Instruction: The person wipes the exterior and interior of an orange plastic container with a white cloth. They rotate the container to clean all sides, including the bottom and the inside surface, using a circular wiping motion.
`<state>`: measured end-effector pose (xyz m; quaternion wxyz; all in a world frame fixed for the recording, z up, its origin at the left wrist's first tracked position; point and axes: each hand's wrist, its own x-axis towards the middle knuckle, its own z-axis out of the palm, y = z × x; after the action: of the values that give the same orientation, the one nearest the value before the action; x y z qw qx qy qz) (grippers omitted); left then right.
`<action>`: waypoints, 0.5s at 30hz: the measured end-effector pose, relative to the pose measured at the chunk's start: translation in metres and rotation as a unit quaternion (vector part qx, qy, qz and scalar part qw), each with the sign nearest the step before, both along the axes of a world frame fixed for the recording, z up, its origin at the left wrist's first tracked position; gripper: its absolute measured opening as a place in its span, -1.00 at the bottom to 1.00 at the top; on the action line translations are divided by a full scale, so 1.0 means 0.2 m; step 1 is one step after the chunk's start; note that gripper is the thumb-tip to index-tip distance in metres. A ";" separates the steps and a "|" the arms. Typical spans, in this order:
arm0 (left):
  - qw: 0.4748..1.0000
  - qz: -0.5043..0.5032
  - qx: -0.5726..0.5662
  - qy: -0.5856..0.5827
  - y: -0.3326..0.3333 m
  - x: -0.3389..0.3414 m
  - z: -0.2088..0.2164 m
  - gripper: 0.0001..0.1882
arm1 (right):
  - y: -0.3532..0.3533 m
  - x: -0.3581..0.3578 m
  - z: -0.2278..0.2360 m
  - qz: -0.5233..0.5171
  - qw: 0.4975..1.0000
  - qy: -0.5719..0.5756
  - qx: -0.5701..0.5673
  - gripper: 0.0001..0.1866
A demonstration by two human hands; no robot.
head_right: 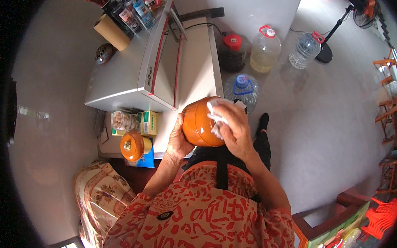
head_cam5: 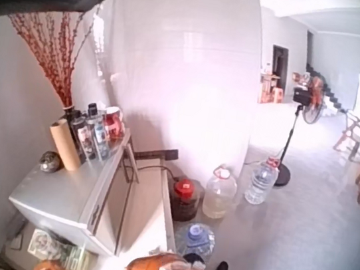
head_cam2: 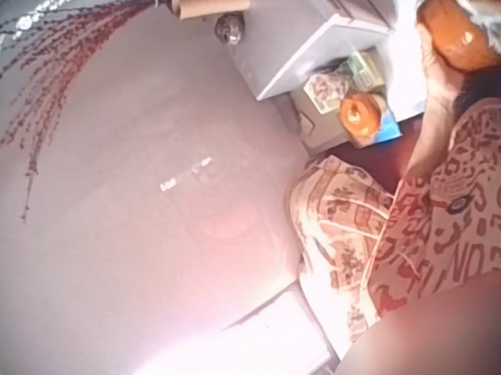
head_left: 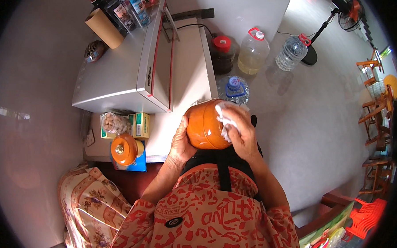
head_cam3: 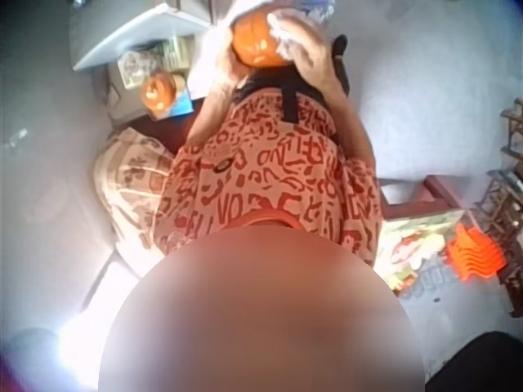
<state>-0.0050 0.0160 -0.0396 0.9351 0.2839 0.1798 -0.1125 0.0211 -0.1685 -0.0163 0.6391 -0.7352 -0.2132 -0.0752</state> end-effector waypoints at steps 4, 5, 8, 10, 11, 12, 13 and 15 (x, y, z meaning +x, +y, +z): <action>0.999 -0.007 -0.028 -0.028 0.00 0.01 0.03 -0.36 | 0.00 -0.12 0.07 -0.008 0.978 -0.175 -0.117 -0.67; 0.999 -0.010 -0.022 -0.037 0.00 0.02 0.04 -0.36 | 0.02 -0.13 0.07 -0.025 0.966 -0.219 -0.135 -0.67; 0.998 -0.029 0.017 -0.058 -0.01 0.01 0.05 -0.43 | 0.05 -0.12 0.07 -0.060 0.933 -0.302 -0.186 -0.66; 0.998 -0.026 0.038 -0.045 -0.02 0.00 0.08 -0.42 | 0.07 -0.09 0.13 -0.075 0.926 -0.313 -0.199 -0.68; 0.997 -0.019 0.053 -0.047 -0.02 0.00 0.09 -0.41 | 0.07 -0.07 0.18 -0.074 0.936 -0.285 -0.195 -0.68; 0.998 -0.020 0.041 -0.047 -0.02 0.00 0.09 -0.40 | 0.06 -0.04 0.22 -0.074 0.945 -0.257 -0.191 -0.68; 0.998 -0.021 0.029 -0.046 -0.02 -0.01 0.10 -0.38 | 0.05 -0.01 0.22 -0.092 0.948 -0.249 -0.178 -0.66; 0.999 -0.023 0.017 -0.040 -0.03 -0.01 0.11 -0.35 | 0.04 0.06 0.23 -0.112 0.951 -0.243 -0.157 -0.61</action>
<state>-0.0074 0.0093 -0.0167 0.9338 0.3078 0.1375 -0.1199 0.0338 -0.1612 0.0296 0.4316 -0.8050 -0.2871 -0.2886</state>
